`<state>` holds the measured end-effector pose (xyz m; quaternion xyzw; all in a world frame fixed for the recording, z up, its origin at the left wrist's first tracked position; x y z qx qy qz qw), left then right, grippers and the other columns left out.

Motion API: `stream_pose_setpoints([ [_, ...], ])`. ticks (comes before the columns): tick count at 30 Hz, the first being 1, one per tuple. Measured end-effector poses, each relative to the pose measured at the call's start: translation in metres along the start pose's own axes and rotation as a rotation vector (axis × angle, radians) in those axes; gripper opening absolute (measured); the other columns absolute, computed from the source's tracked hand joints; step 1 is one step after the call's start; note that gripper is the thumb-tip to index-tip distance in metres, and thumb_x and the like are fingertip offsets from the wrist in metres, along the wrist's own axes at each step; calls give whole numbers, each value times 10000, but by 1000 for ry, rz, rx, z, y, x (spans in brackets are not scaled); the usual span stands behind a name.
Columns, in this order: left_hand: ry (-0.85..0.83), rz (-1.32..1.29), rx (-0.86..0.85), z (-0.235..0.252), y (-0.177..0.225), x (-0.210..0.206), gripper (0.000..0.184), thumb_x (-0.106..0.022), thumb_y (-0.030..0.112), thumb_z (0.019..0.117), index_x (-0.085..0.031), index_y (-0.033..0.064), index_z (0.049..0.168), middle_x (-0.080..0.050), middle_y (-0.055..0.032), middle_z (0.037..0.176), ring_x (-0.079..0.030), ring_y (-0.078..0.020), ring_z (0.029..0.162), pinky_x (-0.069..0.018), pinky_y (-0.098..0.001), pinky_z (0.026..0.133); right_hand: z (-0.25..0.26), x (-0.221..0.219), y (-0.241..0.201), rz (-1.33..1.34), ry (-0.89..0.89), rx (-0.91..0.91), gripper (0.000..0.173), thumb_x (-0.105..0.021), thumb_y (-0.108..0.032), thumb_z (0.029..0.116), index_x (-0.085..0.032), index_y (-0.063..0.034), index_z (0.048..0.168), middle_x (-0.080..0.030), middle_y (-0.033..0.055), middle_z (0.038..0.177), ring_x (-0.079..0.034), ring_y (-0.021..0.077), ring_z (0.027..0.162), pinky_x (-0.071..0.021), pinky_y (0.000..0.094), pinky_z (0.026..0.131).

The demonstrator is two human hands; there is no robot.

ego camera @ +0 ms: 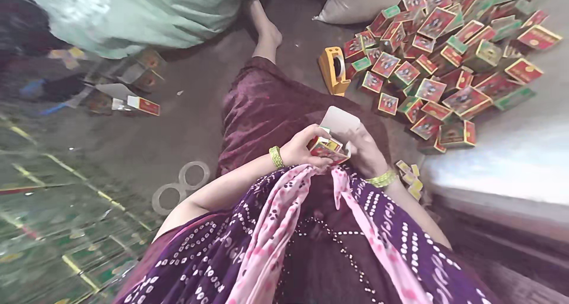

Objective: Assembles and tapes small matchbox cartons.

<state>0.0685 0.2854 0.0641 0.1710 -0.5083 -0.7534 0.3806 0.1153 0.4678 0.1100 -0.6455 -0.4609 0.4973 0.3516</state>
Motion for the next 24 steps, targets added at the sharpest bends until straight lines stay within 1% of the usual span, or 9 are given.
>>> stream_pose_setpoints([
  [3,-10,-66,97,-4,-1,-1,584,-909,226,747,-608,-27,1179,-651,-125,1127,-672,-133,990,-603,-328,862,1,-8,8,-58,-6,-53,482,-761,-70,886,-555,-26,1320,-730,144,1076,-723,216,974,-612,398,893],
  [6,-7,-124,117,-5,-6,-3,540,-893,181,758,-592,-23,1157,-672,-122,1097,-686,-133,938,-611,-334,827,1,-1,-1,-431,67,249,511,-852,-32,780,-621,-44,1235,-724,51,1095,-721,137,962,-633,324,832],
  [9,17,-127,104,-3,-4,-3,669,-885,177,769,-496,-35,1269,-695,-117,1085,-704,-135,961,-614,-348,861,-6,1,-12,-528,-67,536,153,-787,-151,892,-777,-83,1029,-714,18,1095,-684,113,975,-606,282,816],
  [11,40,-146,79,-2,-6,-3,816,-904,170,742,-364,-10,1327,-689,-107,1068,-710,-146,972,-612,-373,878,-9,3,-14,-541,-160,559,192,-712,-275,969,-786,-112,900,-739,19,1063,-687,148,1054,-587,320,906],
  [13,34,-153,60,-2,-7,-4,880,-912,155,718,-307,5,1339,-694,-101,1080,-714,-145,980,-612,-371,878,-13,2,-15,-564,-194,557,151,-789,-167,902,-756,-75,787,-749,58,977,-700,210,1065,-591,372,943],
  [15,0,-154,60,-3,-6,-5,797,-903,149,736,-409,-10,1341,-701,-102,1061,-713,-139,942,-620,-356,848,-17,-1,-18,-654,-197,538,110,-847,-130,835,-769,-52,840,-753,72,996,-717,206,1036,-620,359,901],
  [18,-44,-132,71,-3,-4,-5,659,-886,135,758,-516,-29,1277,-704,-120,1080,-706,-131,936,-617,-336,838,-22,-4,-24,-897,-233,574,216,-796,-198,902,-799,-67,1074,-744,67,1150,-703,135,1070,-608,295,907],
  [20,-50,-124,61,-3,-4,-6,648,-890,138,754,-527,-23,1266,-707,-114,1096,-708,-128,942,-618,-330,835,-23,-3,-26,-940,-264,652,178,-742,-157,945,-795,-50,1076,-764,66,1114,-708,137,1074,-585,322,963],
  [24,-79,-131,63,-3,-3,-6,704,-901,161,758,-509,-10,1318,-697,-107,1123,-701,-133,981,-615,-341,869,-19,6,-27,-762,-265,605,141,-752,-50,916,-786,-8,1047,-770,79,1034,-738,155,971,-636,331,868],
])
Point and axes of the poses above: each hand's wrist, its own z-axis towards the middle knuckle, its own x-axis out of the back of the hand, y = z × x, the point moved 3 cm from there along z, towards the middle knuckle
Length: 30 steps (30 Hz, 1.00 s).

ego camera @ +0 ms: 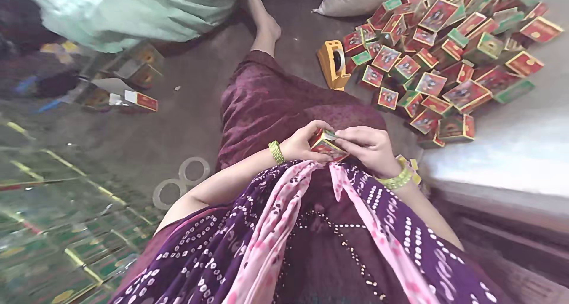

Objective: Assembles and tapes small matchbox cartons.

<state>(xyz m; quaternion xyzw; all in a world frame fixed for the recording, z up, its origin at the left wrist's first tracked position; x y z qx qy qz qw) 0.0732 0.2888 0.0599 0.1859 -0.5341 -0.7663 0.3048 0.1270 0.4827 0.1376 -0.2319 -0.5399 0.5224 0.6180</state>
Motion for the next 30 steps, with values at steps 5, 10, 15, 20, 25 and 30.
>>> stream_pose_setpoints([
  [5,21,-53,32,-1,-2,1,652,-884,112,766,-514,-14,1288,-707,-117,1114,-713,-145,943,-623,-349,836,1,-3,-6,-174,-116,30,199,-643,-144,967,-806,-85,1064,-728,53,1116,-641,144,1105,-547,320,949],
  [10,196,-134,110,-1,-6,4,586,-829,62,821,-486,8,1293,-717,-109,1054,-729,-173,889,-634,-371,806,-1,-21,1,-465,-44,181,289,-539,-90,1032,-724,-40,1248,-706,111,1286,-642,219,1251,-503,405,1101],
  [15,370,-181,241,-1,-9,12,476,-754,61,880,-530,60,1300,-705,-90,1125,-720,-180,925,-630,-374,815,21,-18,19,-167,-98,-34,422,-542,-123,1052,-529,16,1450,-678,90,1353,-664,151,1226,-572,343,1035],
  [20,548,-177,373,6,-13,25,267,-557,172,1009,-540,110,1269,-710,-80,1038,-710,-174,814,-616,-353,721,103,44,97,-94,183,-459,319,-590,-192,1033,-623,-67,1325,-707,76,1234,-705,173,1043,-598,392,915],
  [25,598,-172,428,12,-23,37,255,-449,220,1053,-552,102,1254,-705,-68,1005,-703,-156,848,-607,-359,776,167,87,215,-458,145,-872,439,-640,-309,997,-626,-39,1342,-642,259,1290,-606,428,1215,-448,650,1032],
  [30,587,-250,421,19,-27,43,246,-437,195,1055,-544,59,1230,-694,-82,1007,-706,-155,874,-610,-349,801,188,82,253,-508,-10,-931,461,-644,-428,989,-688,-51,1250,-671,262,1215,-625,435,1156,-441,688,989],
])
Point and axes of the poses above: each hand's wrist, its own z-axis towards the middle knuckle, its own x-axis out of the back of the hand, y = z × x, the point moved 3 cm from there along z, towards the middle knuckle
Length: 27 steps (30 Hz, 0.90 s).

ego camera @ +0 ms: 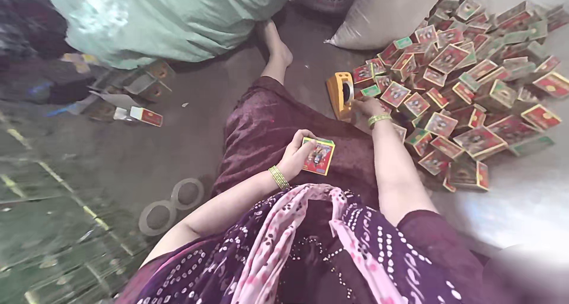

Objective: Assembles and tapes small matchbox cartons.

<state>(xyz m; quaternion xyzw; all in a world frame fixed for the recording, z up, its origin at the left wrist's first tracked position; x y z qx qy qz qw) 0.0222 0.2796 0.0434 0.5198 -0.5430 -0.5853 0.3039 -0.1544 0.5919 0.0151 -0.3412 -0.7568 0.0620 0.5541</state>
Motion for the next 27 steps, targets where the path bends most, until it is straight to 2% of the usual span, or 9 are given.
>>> stream_pose_setpoints([
  [5,-2,2,33,8,1,-1,232,-464,205,1046,-555,74,1216,-687,-68,1003,-698,-141,877,-602,-337,803,-8,-1,-3,241,31,-44,345,-770,-291,908,-731,-70,1171,-723,157,1075,-681,296,967,-539,541,886],
  [8,-4,12,45,9,-1,0,239,-481,215,1042,-562,85,1225,-690,-67,1005,-699,-146,878,-603,-341,804,-24,6,-3,431,68,-139,364,-807,-302,866,-700,-50,1105,-660,68,898,-565,143,708,-512,372,681],
  [12,5,33,36,8,-1,1,225,-492,198,1038,-570,96,1222,-689,-57,997,-688,-142,876,-589,-331,805,-36,3,13,415,44,-204,494,-863,-323,798,-685,-54,1172,-653,87,923,-548,157,698,-512,388,658],
  [14,8,47,35,8,-1,1,223,-492,198,1041,-569,101,1226,-692,-54,1007,-691,-140,881,-590,-330,807,-42,0,13,386,36,-193,408,-840,-315,828,-708,-65,1122,-637,53,874,-499,123,657,-471,354,621],
  [17,1,33,23,7,-3,0,228,-496,202,1044,-565,92,1231,-688,-61,992,-692,-143,868,-593,-333,801,-51,-3,7,371,66,-200,402,-846,-288,826,-691,-24,1087,-639,83,888,-526,148,677,-489,380,646],
  [21,8,32,8,5,-3,1,242,-497,215,1041,-565,87,1234,-697,-75,1002,-701,-158,877,-600,-350,806,-52,-6,4,224,50,-202,465,-821,-337,857,-701,7,1146,-677,213,1058,-632,320,883,-517,552,820],
  [24,7,50,6,4,-3,2,243,-495,221,1041,-568,92,1233,-693,-70,995,-696,-152,858,-598,-348,791,-52,-11,5,191,61,-130,426,-799,-318,886,-709,11,1141,-674,211,1079,-618,321,920,-500,546,840],
  [26,2,65,6,4,-3,1,246,-494,223,1042,-565,93,1239,-689,-70,995,-695,-153,855,-600,-350,787,-53,-10,2,-9,73,-89,418,-783,-318,898,-726,21,1136,-676,281,1187,-627,453,1139,-469,669,991],
  [27,4,76,11,3,-3,1,251,-498,230,1041,-566,98,1244,-694,-71,1004,-699,-155,861,-601,-352,787,-55,-12,2,-147,87,-87,403,-784,-321,878,-737,1,1115,-683,286,1179,-630,478,1149,-472,701,982],
])
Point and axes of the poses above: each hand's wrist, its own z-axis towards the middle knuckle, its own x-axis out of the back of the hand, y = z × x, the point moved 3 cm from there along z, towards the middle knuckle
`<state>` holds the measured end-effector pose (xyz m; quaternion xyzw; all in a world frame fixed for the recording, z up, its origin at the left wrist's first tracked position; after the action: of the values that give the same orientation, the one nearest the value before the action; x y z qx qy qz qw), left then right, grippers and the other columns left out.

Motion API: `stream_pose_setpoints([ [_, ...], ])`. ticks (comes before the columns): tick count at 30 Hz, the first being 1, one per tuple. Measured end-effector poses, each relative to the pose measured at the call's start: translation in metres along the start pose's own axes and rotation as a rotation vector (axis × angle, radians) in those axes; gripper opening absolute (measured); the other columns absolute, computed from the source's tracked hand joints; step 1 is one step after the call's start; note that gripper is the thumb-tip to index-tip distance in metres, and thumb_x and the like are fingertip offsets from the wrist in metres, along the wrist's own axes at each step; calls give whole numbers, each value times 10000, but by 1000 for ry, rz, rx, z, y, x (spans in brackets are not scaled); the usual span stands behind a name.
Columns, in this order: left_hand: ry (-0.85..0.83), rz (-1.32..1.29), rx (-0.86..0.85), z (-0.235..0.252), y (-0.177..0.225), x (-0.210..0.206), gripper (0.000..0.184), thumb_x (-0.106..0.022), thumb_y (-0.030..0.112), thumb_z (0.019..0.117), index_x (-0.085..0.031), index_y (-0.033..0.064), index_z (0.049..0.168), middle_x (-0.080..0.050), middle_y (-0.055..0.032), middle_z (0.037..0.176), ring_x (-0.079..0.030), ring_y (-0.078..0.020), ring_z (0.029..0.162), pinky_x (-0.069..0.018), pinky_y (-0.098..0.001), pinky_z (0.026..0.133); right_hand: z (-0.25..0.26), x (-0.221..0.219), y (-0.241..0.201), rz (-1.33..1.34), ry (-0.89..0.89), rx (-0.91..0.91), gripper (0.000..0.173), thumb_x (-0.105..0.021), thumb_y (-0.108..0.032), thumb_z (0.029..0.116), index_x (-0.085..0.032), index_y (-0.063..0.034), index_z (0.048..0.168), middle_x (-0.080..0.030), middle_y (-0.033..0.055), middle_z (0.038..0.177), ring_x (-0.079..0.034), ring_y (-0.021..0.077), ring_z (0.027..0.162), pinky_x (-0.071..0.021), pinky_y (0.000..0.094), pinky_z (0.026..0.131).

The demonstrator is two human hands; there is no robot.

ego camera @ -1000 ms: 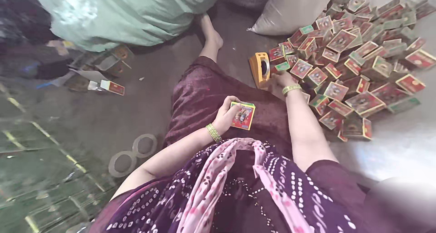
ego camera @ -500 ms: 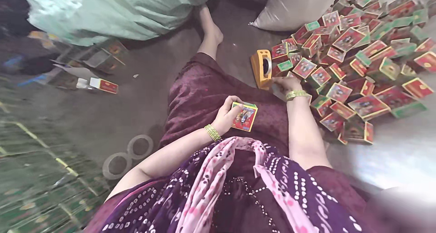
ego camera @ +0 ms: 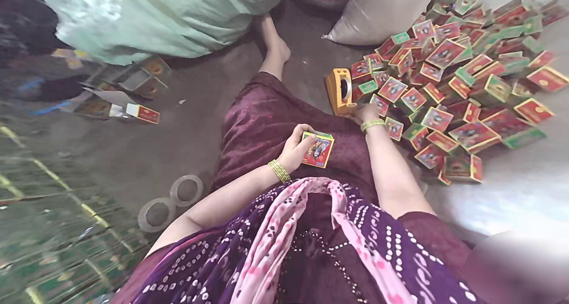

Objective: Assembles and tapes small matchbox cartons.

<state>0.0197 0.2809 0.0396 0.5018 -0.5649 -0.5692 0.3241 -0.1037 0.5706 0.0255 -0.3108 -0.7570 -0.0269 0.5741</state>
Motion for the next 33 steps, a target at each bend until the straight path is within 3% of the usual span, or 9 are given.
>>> stream_pose_setpoints([
  [4,30,22,-6,-1,2,1,252,-502,233,1045,-564,112,1257,-701,-68,1043,-702,-156,894,-600,-357,810,-8,4,-4,95,6,45,313,-771,-227,882,-737,-22,1116,-697,262,1136,-662,436,1080,-503,671,945],
  [7,69,17,-22,-2,1,3,243,-508,225,1052,-560,112,1260,-702,-74,1057,-705,-164,910,-602,-372,827,-58,16,-26,610,-136,244,297,-685,-266,986,-654,-84,1219,-684,101,1128,-671,203,940,-572,420,836],
  [12,113,143,-65,-2,2,2,318,-393,309,1085,-551,104,1270,-664,-69,959,-666,-146,817,-575,-364,758,-171,12,-53,1093,-408,478,160,-575,-82,979,-728,-45,1009,-600,79,1434,-612,219,1237,-550,397,988],
  [15,84,174,-89,-4,0,-2,351,-385,357,1088,-558,108,1265,-670,-66,996,-670,-142,865,-578,-378,793,-190,-8,-52,1079,-428,435,206,-624,-112,981,-756,-28,1115,-645,99,1377,-644,217,1188,-560,384,965],
  [21,50,110,-55,-11,1,-7,459,-772,200,910,-533,87,1286,-700,-98,1074,-714,-180,831,-625,-368,749,-186,-29,-52,1048,-333,252,275,-670,-203,989,-719,-59,1219,-731,91,1093,-692,184,956,-584,353,832],
  [25,15,147,-98,-14,1,-6,492,-784,174,888,-523,62,1290,-697,-102,1074,-716,-180,858,-626,-379,777,-187,-32,-54,1051,-246,170,219,-780,-174,903,-749,-75,1096,-724,83,977,-677,168,821,-577,330,718],
  [28,-96,181,-113,-20,1,-10,564,-760,181,870,-463,44,1330,-689,-115,1096,-718,-183,930,-623,-401,845,-184,-27,-47,968,-206,132,571,-829,-133,828,-596,-140,1349,-625,135,1147,-649,225,879,-584,378,699],
  [31,-108,138,-150,-27,3,-8,575,-653,214,926,-380,24,1394,-670,-132,1142,-704,-180,937,-611,-390,819,-188,-19,-42,803,-388,317,482,-714,-312,951,-587,-103,1367,-710,111,1151,-711,204,961,-612,388,812],
  [33,-6,54,-149,-30,9,-2,635,-573,291,938,-316,16,1450,-610,-132,1246,-658,-175,1007,-579,-386,831,-198,-12,-41,628,-466,437,485,-770,-384,893,-666,-73,1251,-733,86,1065,-734,177,923,-648,370,778],
])
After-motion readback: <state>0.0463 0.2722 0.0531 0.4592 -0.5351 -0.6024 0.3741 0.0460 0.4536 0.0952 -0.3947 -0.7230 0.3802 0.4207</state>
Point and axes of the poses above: each hand's wrist, its own z-axis towards the middle knuckle, its own x-axis out of the back of the hand, y = z × x, the point moved 3 cm from there along z, towards the middle knuckle
